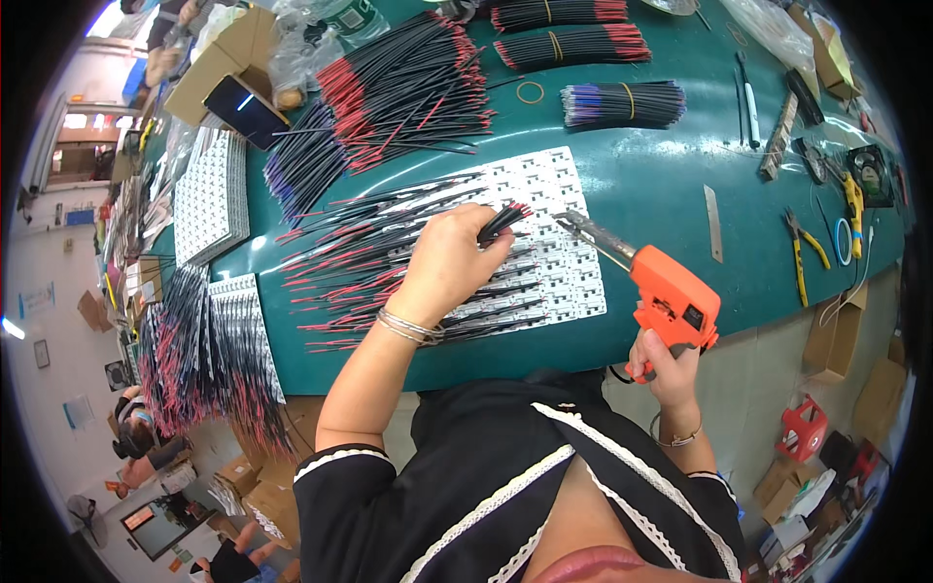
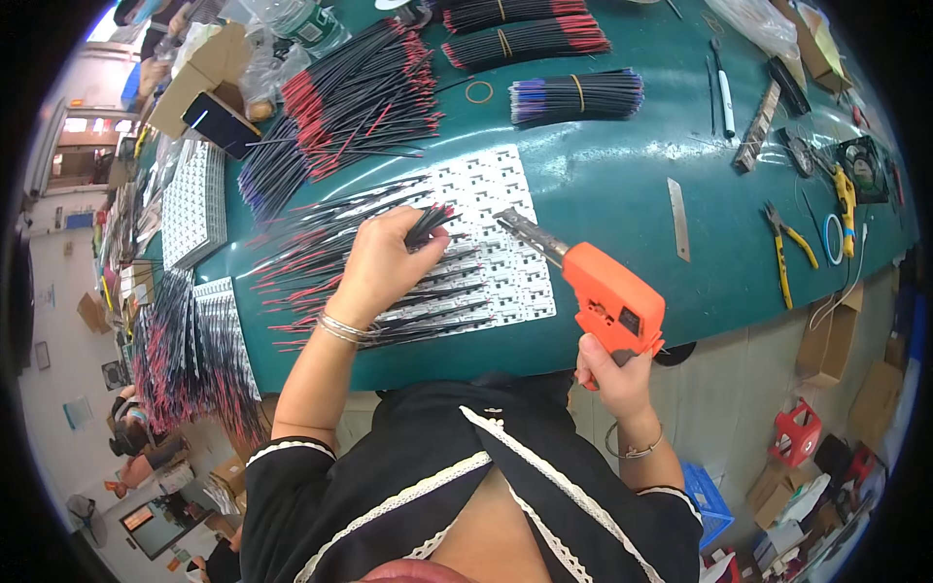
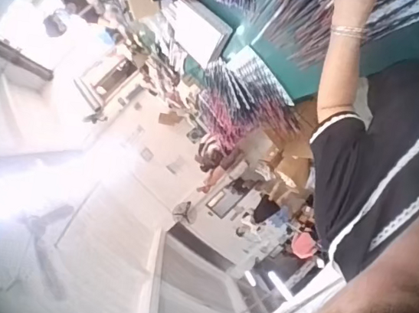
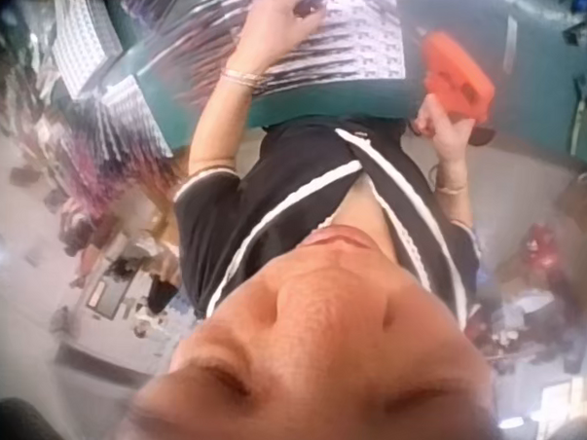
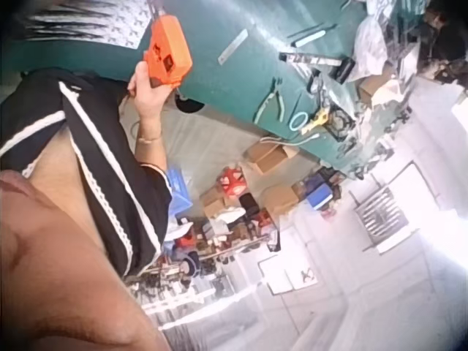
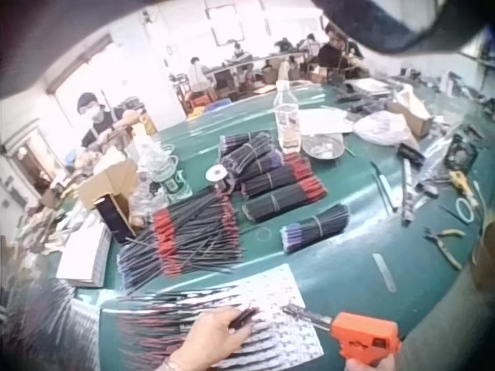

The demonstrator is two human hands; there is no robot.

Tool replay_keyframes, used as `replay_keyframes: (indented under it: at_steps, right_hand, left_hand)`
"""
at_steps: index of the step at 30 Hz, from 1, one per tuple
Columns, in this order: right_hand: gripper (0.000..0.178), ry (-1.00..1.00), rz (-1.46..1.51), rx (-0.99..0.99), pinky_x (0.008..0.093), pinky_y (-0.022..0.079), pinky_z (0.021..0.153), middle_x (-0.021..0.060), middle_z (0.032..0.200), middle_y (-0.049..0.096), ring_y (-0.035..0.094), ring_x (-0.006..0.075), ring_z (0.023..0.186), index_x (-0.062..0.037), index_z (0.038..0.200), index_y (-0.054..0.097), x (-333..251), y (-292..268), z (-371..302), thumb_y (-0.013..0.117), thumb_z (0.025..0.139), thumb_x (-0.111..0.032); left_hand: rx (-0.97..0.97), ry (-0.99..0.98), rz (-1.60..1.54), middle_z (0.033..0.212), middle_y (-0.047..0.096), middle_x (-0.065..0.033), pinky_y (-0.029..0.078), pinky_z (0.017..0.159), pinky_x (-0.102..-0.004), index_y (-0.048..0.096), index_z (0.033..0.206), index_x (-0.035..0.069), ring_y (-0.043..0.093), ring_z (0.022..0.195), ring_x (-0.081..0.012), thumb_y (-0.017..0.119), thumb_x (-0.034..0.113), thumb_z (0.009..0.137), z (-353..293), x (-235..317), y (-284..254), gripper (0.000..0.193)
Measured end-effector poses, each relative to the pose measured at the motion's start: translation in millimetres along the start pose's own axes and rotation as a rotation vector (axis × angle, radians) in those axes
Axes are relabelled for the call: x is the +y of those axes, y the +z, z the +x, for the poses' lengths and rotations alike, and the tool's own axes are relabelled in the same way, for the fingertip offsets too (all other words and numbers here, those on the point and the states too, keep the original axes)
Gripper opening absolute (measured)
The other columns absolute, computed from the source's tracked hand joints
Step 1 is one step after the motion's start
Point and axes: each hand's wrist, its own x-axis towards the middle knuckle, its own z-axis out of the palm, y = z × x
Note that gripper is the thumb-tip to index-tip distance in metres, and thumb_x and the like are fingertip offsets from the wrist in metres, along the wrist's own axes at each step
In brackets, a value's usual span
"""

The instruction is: The person positions wires onto circuit boards and solders them using a soldering gun.

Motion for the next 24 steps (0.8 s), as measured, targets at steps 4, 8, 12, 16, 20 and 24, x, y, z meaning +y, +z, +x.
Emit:
replay_keyframes:
  at_steps: [4, 8, 12, 16, 20, 24]
  right_hand:
    - [0.031, 0.076, -0.099, -0.001, 0.0216, 0.036, 0.039, 0.0031, 0.053, 0.046, 0.043, 0.0085, 0.04, 0.0076, 0.106, 0.043, -3, 3, -1, 0.05, 0.083, -0.012]
    - [0.027, 0.094, -0.109, -0.029, 0.0211, 0.036, 0.039, 0.0025, 0.053, 0.047, 0.044, 0.0082, 0.041, 0.0061, 0.103, 0.046, 1, 4, 1, 0.051, 0.083, -0.012]
    - [0.02, 0.108, -0.123, -0.055, 0.0204, 0.036, 0.039, 0.0019, 0.053, 0.048, 0.045, 0.0079, 0.042, 0.0048, 0.098, 0.048, 1, 5, 4, 0.051, 0.084, -0.009]
    - [0.019, 0.108, -0.138, -0.07, 0.0202, 0.036, 0.039, 0.0015, 0.052, 0.047, 0.044, 0.0077, 0.041, 0.0043, 0.097, 0.048, 3, 6, 6, 0.051, 0.084, -0.009]
    - [0.016, 0.099, -0.125, -0.062, 0.0204, 0.036, 0.038, 0.0014, 0.052, 0.047, 0.044, 0.0077, 0.041, 0.0025, 0.092, 0.048, 2, 7, 8, 0.052, 0.084, -0.011]
    - [0.014, 0.121, -0.105, -0.066, 0.0203, 0.035, 0.038, 0.0015, 0.052, 0.047, 0.044, 0.0076, 0.041, 0.0, 0.089, 0.048, 2, 8, 9, 0.053, 0.084, -0.013]
  left_hand:
    - [-0.026, -0.024, 0.015, 0.067, 0.058, -0.0125, 0.043, 0.055, -0.0315, 0.062, 0.078, 0.001, 0.055, 0.057, -0.0241, 0.063, 0.011, 0.07, 3, -11, 17, 0.013]
    - [-0.025, -0.028, 0.056, 0.068, 0.058, -0.0124, 0.044, 0.056, -0.0315, 0.062, 0.077, 0.001, 0.055, 0.057, -0.0241, 0.063, 0.011, 0.069, 5, -11, 20, 0.013]
    - [-0.03, -0.032, 0.066, 0.067, 0.057, -0.0129, 0.043, 0.055, -0.0325, 0.061, 0.075, 0.0, 0.054, 0.057, -0.0252, 0.063, 0.011, 0.069, 7, -11, 24, 0.012]
    - [0.002, 0.02, 0.081, 0.066, 0.056, -0.0137, 0.043, 0.054, -0.0336, 0.06, 0.073, 0.0, 0.054, 0.056, -0.027, 0.063, 0.01, 0.07, 6, -15, 24, 0.012]
    - [-0.001, 0.018, 0.083, 0.065, 0.056, -0.0138, 0.043, 0.054, -0.0342, 0.059, 0.072, -0.001, 0.054, 0.057, -0.0278, 0.063, 0.01, 0.07, 6, -13, 24, 0.011]
    - [-0.013, 0.003, 0.075, 0.065, 0.055, -0.0141, 0.043, 0.055, -0.0346, 0.059, 0.072, -0.001, 0.054, 0.058, -0.0293, 0.062, 0.01, 0.07, 7, -11, 23, 0.011]
